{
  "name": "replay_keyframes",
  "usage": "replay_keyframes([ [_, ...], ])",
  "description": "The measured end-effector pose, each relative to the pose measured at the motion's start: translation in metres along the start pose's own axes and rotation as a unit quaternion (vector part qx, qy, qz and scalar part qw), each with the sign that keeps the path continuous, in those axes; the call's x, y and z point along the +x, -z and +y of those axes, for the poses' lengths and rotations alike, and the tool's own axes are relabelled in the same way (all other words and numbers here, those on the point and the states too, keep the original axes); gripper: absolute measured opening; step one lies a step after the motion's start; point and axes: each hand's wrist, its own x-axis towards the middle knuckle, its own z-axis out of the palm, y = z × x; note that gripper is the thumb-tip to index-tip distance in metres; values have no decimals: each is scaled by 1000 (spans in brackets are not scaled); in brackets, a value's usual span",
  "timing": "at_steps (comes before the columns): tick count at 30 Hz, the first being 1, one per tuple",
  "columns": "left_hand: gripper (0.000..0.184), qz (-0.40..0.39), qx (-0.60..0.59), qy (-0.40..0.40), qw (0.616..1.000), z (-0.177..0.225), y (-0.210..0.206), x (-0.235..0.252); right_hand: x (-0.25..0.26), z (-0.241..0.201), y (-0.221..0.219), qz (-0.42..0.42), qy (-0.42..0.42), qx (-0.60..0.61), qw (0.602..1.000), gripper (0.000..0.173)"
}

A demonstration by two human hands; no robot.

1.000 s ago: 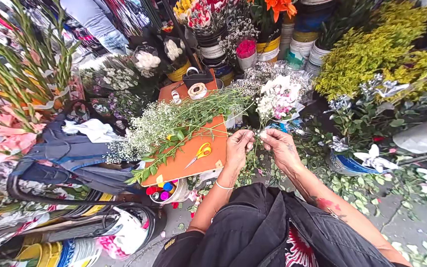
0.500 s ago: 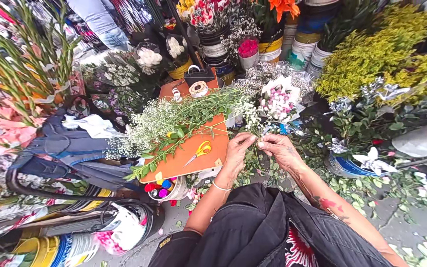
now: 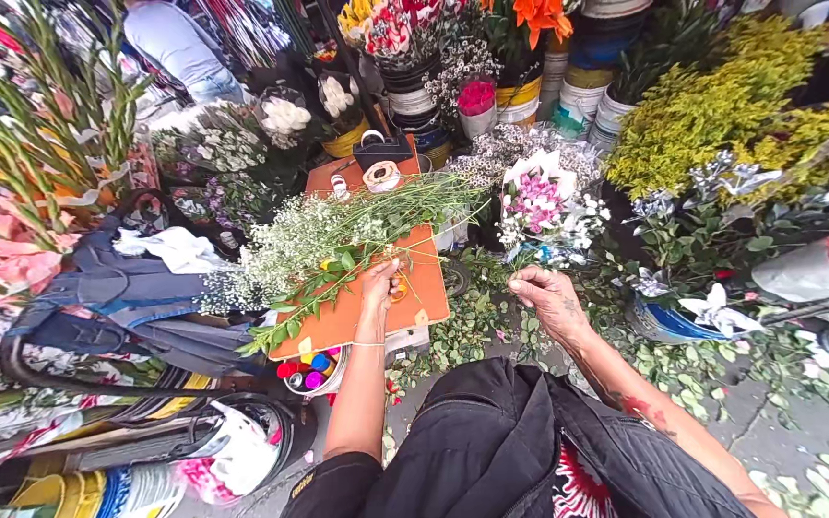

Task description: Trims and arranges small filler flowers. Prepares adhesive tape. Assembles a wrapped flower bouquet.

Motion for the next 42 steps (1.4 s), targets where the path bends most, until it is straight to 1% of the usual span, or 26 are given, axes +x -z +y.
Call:
replay_keyframes([
  [1, 20, 30, 76, -2, 997, -10, 15, 12, 0, 0, 0, -2, -15, -7, 1000, 3],
  [2, 30, 64, 174, -11, 983, -16, 27, 17, -1, 0, 1, -4, -28, -15, 999, 3],
  [3, 42, 101, 267, -33, 958, -14, 34, 12, -1, 1, 1, -6, -37, -21, 999, 3],
  [4, 52, 134, 326, -80, 933, -6, 35, 2, 1, 1, 1, -8, -42, -23, 999, 3],
  [5, 54, 155, 348, -152, 912, 2, 28, -13, 2, 2, 0, -10, -45, -24, 999, 4],
  [6, 44, 162, 345, -242, 892, 5, 16, -30, 3, 1, -2, -14, -48, -22, 998, 4],
  [7, 31, 130, 304, -316, 889, 4, -3, -45, 4, 0, -6, -20, -50, -21, 998, 4],
  [8, 25, 33, 234, -343, 909, 2, -24, -61, 5, -1, -10, -27, -52, -21, 998, 4],
  [9, 25, -102, 158, -321, 928, 0, -45, -76, 5, -2, -15, -37, -56, -27, 997, 5],
  [10, 28, -225, 93, -270, 931, -1, -64, -87, 6, -3, -19, -46, -60, -37, 996, 4],
  [11, 29, -301, 38, -224, 926, -3, -81, -93, 6, -2, -22, -54, -64, -43, 996, 4],
  [12, 25, -330, -11, -193, 924, -5, -93, -96, 5, -1, -23, -59, -70, -43, 995, 4],
  [14, 14, -322, -72, -163, 930, -4, -108, -97, 3, 0, -18, -53, -83, -36, 995, 3],
  [15, 12, -316, -81, -160, 932, -2, -113, -98, 1, 1, -13, -44, -85, -34, 995, 3],
  [19, 12, -312, -91, -180, 929, -10, -133, -98, -9, 4, 10, -1, -83, -38, 996, 4],
  [23, 11, -299, -130, -193, 925, -17, -160, -99, -16, 7, 35, 18, -79, -47, 996, 5],
  [25, 11, -293, -126, -207, 925, -19, -174, -98, -17, 11, 48, 27, -80, -51, 995, 5],
  [30, 8, -291, -58, -267, 917, -27, -209, -100, -13, 14, 81, 41, -99, -74, 991, 4],
  [32, 9, -291, -46, -271, 916, -30, -224, -102, -10, 11, 95, 52, -103, -85, 990, 3],
  [33, 10, -288, -43, -273, 917, -31, -231, -104, -8, 9, 103, 54, -99, -97, 989, 5],
  [34, 11, -280, -39, -278, 918, -31, -237, -105, -7, 7, 110, 54, -90, -116, 988, 12],
  [36, 12, -258, -5, -309, 915, -28, -245, -109, -3, -3, 121, 55, -66, -143, 986, 32],
  [38, 17, -230, 60, -376, 896, -26, -260, -110, 4, -27, 129, 76, -24, -160, 984, 47],
  [39, 20, -217, 95, -414, 879, -27, -265, -110, 6, -37, 130, 87, 4, -166, 982, 48],
  [41, 22, -210, 150, -473, 843, -29, -271, -113, 6, -45, 129, 110, 58, -178, 976, 36],
  [42, 20, -222, 170, -494, 823, -27, -272, -115, 6, -47, 129, 125, 73, -178, 973, 32],
])
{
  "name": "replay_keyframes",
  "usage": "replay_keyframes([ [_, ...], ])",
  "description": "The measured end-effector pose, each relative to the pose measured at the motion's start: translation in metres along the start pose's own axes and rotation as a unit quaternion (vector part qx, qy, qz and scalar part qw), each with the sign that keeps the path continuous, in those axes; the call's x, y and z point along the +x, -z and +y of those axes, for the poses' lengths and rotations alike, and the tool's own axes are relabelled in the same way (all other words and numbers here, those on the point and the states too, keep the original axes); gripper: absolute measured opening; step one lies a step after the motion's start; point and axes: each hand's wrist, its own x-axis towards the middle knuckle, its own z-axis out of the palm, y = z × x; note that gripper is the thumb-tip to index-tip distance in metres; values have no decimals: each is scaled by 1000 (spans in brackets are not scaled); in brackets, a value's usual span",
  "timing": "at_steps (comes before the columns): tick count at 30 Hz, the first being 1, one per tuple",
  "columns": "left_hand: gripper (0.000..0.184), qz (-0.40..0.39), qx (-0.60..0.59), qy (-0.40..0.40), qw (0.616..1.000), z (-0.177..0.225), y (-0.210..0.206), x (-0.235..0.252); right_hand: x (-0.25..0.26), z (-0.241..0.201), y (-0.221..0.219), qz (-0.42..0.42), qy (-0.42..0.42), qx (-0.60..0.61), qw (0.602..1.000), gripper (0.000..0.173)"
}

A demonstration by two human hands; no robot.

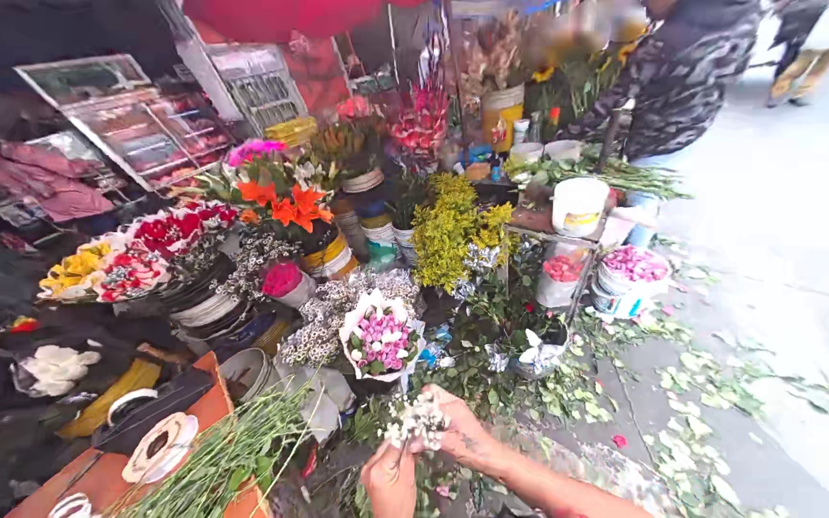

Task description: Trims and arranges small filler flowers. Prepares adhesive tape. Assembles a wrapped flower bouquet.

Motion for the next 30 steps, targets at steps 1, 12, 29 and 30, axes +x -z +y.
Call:
replay_keyframes([
  [1, 19, -22, 14, -26, 999, 2, 1, 1, -1, 0, 1, 17, 7, 9, 1000, 33],
  [12, 9, -294, -182, 76, 935, -2, 23, 20, -20, -22, 1, 70, -9, 88, 994, 27],
  [29, 17, -59, -544, 273, 791, 28, 27, 57, -32, -65, -7, -15, -89, -32, 995, 33],
  [30, 16, -51, -538, 270, 797, 28, 27, 55, -31, -66, -13, -22, -89, -40, 995, 30],
])
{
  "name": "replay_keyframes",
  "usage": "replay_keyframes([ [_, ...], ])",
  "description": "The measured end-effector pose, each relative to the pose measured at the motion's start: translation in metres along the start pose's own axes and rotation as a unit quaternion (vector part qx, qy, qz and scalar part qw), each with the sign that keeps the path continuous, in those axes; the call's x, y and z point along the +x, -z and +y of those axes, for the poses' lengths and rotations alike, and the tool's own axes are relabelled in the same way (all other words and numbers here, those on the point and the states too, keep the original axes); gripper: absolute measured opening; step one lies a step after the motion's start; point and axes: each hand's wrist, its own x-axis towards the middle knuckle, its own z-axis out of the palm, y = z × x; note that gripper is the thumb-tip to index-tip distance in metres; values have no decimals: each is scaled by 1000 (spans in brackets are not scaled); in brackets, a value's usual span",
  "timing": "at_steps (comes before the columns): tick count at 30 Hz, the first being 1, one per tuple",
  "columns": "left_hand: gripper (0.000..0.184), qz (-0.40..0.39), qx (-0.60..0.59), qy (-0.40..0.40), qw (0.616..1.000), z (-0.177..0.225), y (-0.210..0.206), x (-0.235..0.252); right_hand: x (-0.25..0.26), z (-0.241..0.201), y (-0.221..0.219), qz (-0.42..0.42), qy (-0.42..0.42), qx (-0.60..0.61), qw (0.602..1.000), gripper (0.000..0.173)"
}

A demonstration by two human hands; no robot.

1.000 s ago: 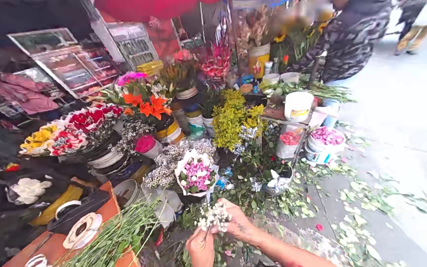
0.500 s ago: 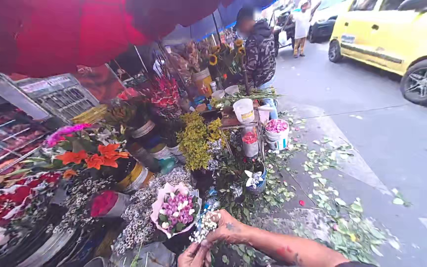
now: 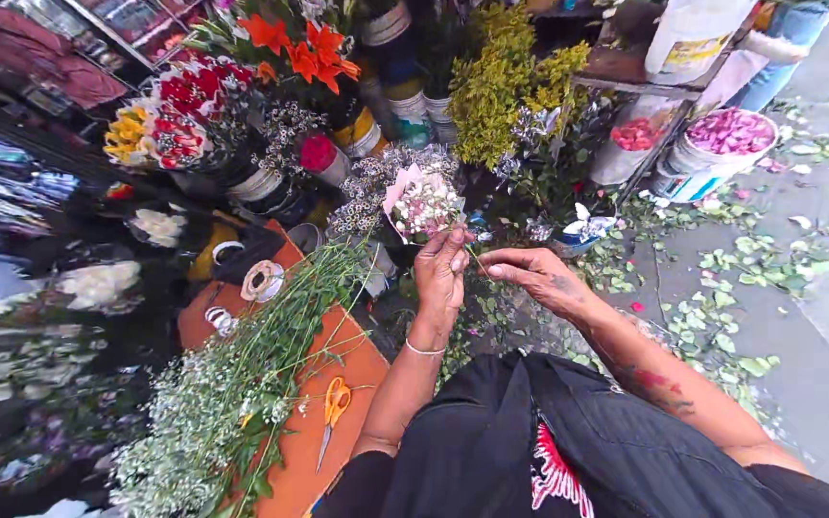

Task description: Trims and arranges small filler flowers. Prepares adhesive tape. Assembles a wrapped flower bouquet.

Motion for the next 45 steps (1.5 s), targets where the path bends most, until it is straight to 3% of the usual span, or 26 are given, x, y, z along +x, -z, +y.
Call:
replay_keyframes([
  [5, 15, -2, 49, -18, 999, -7, 4, -10, 8, 5, -14, 28, -13, 66, 997, 19],
  [8, 16, 14, 84, -18, 996, -16, 3, -14, 11, 9, -7, 46, -8, 17, 999, 16],
  [12, 18, 51, 62, 3, 997, -27, -6, -12, 13, 25, 5, 78, 108, -130, 982, 22],
  [14, 18, 62, 64, -13, 996, -32, -10, -10, 14, 32, 12, 63, 127, -117, 983, 24],
  [19, 14, 54, 132, -134, 981, -41, -9, 0, 26, 33, 33, -58, -22, 110, 992, 33],
  [23, 13, 53, 145, -139, 978, -53, -8, 1, 36, 38, 33, -51, -60, 156, 985, 14],
  [25, 13, 73, 147, -137, 977, -57, -9, 1, 40, 43, 34, -34, -40, 103, 993, 13],
  [27, 13, 115, 147, -120, 975, -60, -10, 0, 42, 50, 34, -10, 44, -70, 997, 22],
  [29, 13, 161, 141, -96, 972, -62, -10, -3, 43, 57, 30, 8, 133, -219, 967, 30],
  [33, 23, 163, 206, 57, 963, -54, 0, -27, 53, 64, 31, -40, 148, -281, 947, 28],
  [35, 23, 94, 368, 106, 919, -47, 6, -49, 60, 65, 37, -87, 123, -283, 947, 27],
  [36, 21, 51, 458, 60, 885, -44, 7, -61, 64, 65, 39, -111, 111, -288, 945, 27],
  [37, 18, 9, 530, -42, 847, -43, 6, -69, 68, 65, 39, -135, 102, -296, 940, 27],
  [39, 14, -63, 619, -269, 735, -41, 6, -71, 71, 62, 37, -188, 89, -310, 928, 26],
  [40, 19, -91, 657, -320, 677, -39, 5, -65, 70, 60, 33, -206, 93, -316, 921, 24],
  [42, 37, -115, 750, -255, 600, -37, 7, -55, 66, 55, 26, -234, 108, -322, 911, 19],
  [43, 44, -110, 779, -173, 593, -38, 10, -52, 65, 58, 25, -248, 129, -328, 903, 16],
  [45, 51, -112, 760, 18, 639, -30, 16, -52, 66, 66, 23, -284, 132, -335, 889, 18],
])
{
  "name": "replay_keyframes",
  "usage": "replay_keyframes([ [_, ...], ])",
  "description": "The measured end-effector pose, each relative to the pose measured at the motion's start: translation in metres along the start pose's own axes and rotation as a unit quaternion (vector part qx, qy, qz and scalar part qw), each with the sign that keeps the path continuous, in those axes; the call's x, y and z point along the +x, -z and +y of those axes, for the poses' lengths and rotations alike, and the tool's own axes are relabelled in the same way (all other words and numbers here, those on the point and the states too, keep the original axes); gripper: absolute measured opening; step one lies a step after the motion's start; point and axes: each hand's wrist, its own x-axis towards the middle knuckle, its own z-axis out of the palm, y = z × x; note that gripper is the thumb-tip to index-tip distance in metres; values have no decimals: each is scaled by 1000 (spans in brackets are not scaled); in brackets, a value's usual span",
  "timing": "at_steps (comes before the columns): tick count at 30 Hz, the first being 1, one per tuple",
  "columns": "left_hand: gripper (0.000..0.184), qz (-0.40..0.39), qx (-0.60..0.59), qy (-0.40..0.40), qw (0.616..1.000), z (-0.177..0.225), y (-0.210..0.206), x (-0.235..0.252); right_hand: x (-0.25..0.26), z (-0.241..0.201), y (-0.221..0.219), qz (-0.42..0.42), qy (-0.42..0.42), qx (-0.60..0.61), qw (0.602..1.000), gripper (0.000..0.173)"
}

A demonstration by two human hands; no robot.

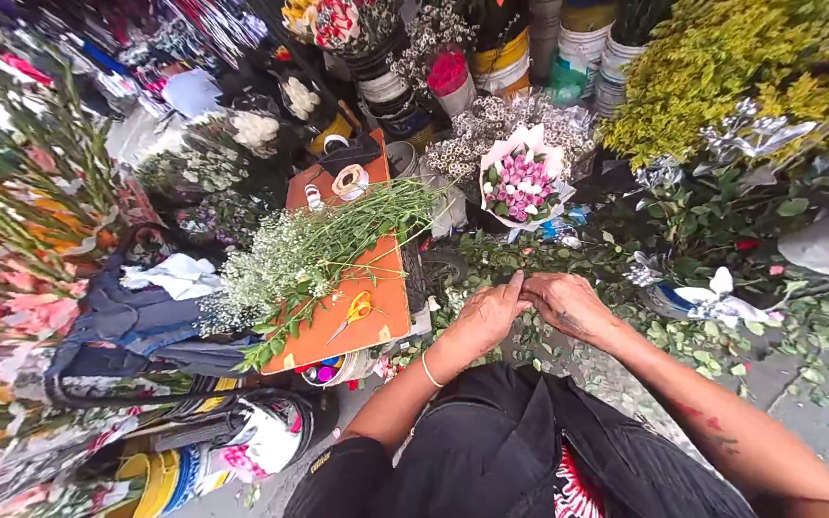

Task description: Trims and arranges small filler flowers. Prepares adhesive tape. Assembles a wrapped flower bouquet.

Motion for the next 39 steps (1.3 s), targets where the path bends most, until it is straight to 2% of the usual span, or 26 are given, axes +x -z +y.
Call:
replay_keyframes([
  [1, 50, -50, -47, 31, 997, -6, 2, -4, 1, 3, -3, -20, 0, 6, 1000, 20],
  [2, 45, -69, -80, 42, 994, -11, 0, -10, 2, 5, -6, -37, 3, 14, 999, 20],
  [4, 34, -61, -101, 37, 992, -19, -9, -24, 1, 6, -16, -61, 20, 23, 998, 18],
  [8, 31, -68, -109, 40, 991, -29, -8, -46, 8, 2, -31, -105, 66, 20, 992, 17],
  [13, 32, 16, -198, 66, 978, -49, -1, -80, 37, -9, -43, -154, 137, 102, 973, 25],
  [16, 32, 69, -230, 123, 963, -60, 6, -112, 60, -24, -61, -183, 172, 153, 956, 26],
  [18, 31, 123, -218, 179, 951, -69, 9, -139, 79, -39, -76, -182, 157, 194, 951, 26],
  [20, 30, 203, -193, 236, 930, -81, 14, -170, 104, -55, -94, -170, 119, 221, 953, 26],
  [22, 29, 287, -179, 293, 894, -93, 21, -202, 131, -72, -118, -146, 125, 207, 959, 25],
  [24, 29, 361, -179, 336, 851, -103, 28, -235, 155, -94, -150, -148, 185, 182, 954, 23],
  [26, 29, 427, -190, 343, 815, -110, 33, -263, 177, -127, -181, -185, 257, 141, 938, 26],
  [28, 28, 476, -208, 336, 786, -112, 36, -285, 196, -161, -211, -221, 278, 44, 934, 29],
  [31, 26, 532, -237, 311, 751, -114, 34, -309, 223, -194, -247, -269, 183, -170, 930, 36],
  [33, 25, 559, -260, 302, 727, -117, 31, -323, 237, -206, -261, -299, 132, -243, 913, 42],
  [37, 24, 587, -316, 309, 678, -126, 24, -343, 249, -221, -267, -343, 129, -272, 890, 38],
  [39, 25, 597, -338, 307, 659, -131, 21, -347, 246, -224, -262, -373, 120, -206, 897, 36],
])
